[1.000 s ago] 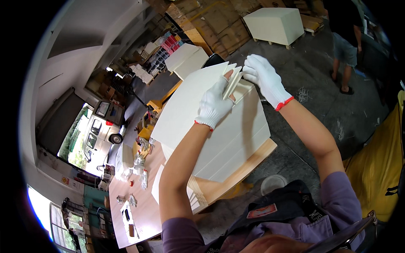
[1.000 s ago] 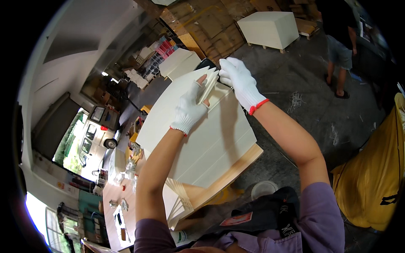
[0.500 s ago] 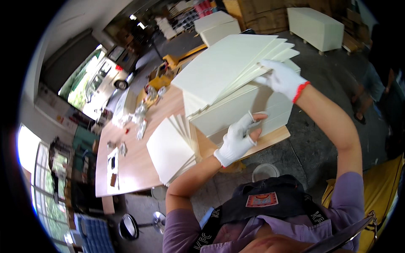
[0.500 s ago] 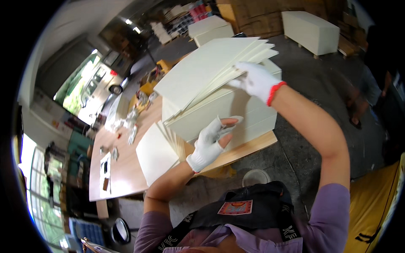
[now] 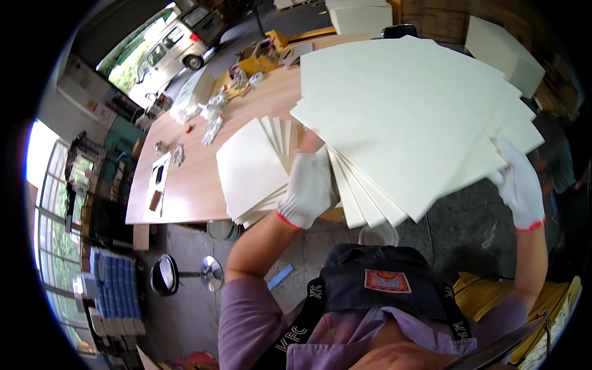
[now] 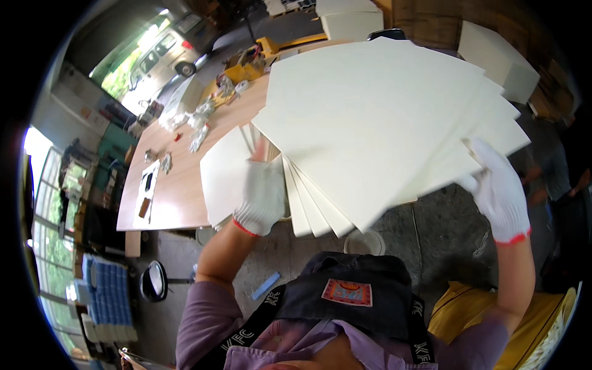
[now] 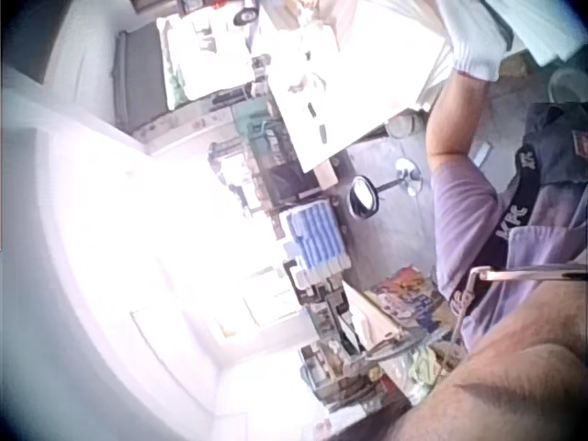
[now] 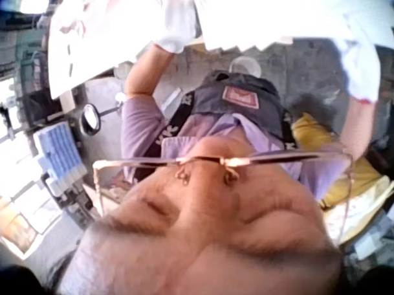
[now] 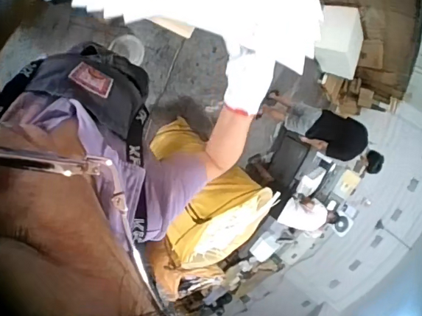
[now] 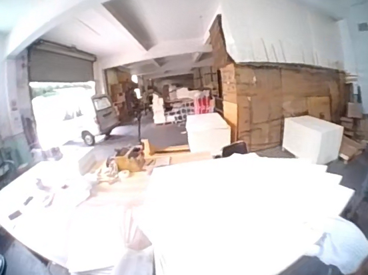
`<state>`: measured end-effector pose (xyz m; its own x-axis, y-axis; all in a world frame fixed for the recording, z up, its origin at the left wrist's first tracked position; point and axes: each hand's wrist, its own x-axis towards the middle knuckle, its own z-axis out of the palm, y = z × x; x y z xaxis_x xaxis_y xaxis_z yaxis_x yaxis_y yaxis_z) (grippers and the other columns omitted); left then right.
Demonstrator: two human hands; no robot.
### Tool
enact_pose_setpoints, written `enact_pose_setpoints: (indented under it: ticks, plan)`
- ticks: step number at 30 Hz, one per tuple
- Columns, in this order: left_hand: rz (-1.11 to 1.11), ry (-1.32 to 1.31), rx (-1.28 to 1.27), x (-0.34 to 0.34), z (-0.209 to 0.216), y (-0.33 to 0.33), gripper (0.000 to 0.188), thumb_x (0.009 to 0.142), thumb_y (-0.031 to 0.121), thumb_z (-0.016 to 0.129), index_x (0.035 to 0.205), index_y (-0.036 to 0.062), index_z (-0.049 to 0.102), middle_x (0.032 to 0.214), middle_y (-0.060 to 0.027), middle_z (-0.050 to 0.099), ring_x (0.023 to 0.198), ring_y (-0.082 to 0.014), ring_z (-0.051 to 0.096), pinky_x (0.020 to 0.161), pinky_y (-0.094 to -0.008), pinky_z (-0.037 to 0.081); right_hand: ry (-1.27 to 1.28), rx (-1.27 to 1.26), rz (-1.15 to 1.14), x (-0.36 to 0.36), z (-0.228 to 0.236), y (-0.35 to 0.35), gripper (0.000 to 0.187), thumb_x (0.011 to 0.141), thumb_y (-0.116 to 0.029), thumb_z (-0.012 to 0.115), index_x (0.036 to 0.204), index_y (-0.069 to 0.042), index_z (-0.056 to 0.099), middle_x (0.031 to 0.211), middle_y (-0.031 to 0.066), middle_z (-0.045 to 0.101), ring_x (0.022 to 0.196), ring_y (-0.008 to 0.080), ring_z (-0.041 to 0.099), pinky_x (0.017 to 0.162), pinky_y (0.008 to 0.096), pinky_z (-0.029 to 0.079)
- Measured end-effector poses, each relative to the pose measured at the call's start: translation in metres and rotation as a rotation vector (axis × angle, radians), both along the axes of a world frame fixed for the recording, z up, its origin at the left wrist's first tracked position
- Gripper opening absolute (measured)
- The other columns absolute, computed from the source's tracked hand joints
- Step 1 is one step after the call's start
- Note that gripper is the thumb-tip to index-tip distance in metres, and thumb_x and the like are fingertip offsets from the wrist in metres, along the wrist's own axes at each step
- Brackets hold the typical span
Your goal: The person sands the edges of white rectangular panels using a sanding block. They repeatedly pick up a panel, sand its edges, and place it back on the table. The task is performed one panel at a time in a repetitive cycle.
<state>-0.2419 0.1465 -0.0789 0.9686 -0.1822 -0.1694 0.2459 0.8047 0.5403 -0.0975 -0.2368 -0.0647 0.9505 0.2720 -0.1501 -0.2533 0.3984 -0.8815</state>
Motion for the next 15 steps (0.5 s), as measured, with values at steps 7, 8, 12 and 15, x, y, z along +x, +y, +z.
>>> enact_pose_setpoints:
  ticks: [7,8,12,15]
  plan:
    - [0.287,0.217,0.383,-0.045,-0.014,-0.002,0.056,0.097,0.016,0.074,0.146,0.0038,0.049,0.131,-0.0115,0.063,0.117,-0.0261,0.066,0.096,-0.0396,0.056,-0.175,-0.083,0.177,-0.014,0.011,0.014,0.045,0.106,-0.019,0.061,0.143,0.005,0.053,0.124,0.0140,0.069,0.111,0.0218,0.071,0.085,0.0349,0.062]
    - [0.359,0.182,0.368,-0.052,-0.021,0.005,0.055,0.098,0.013,0.072,0.147,0.0038,0.048,0.132,-0.0122,0.063,0.118,-0.0268,0.066,0.098,-0.0410,0.056,-0.198,-0.082,0.156,-0.016,0.015,0.029,0.045,0.106,-0.019,0.061,0.143,0.005,0.053,0.124,0.0141,0.069,0.112,0.0222,0.070,0.086,0.0361,0.062]
    - [0.720,-0.013,0.359,-0.084,-0.056,0.037,0.055,0.100,0.005,0.066,0.150,0.0037,0.043,0.133,-0.0143,0.062,0.119,-0.0286,0.066,0.102,-0.0464,0.057,-0.253,0.058,0.236,-0.008,0.012,0.106,0.042,0.105,-0.019,0.061,0.142,0.000,0.058,0.131,0.0135,0.066,0.123,0.0261,0.065,0.099,0.0452,0.057]
    - [0.911,-0.118,0.306,-0.111,-0.072,0.073,0.048,0.103,0.012,0.062,0.147,0.0040,0.046,0.133,-0.0141,0.063,0.118,-0.0303,0.067,0.100,-0.0463,0.059,-0.648,0.018,0.449,-0.025,-0.013,0.190,0.039,0.104,-0.016,0.058,0.141,-0.003,0.062,0.133,0.0163,0.065,0.121,0.0295,0.063,0.099,0.0436,0.053]
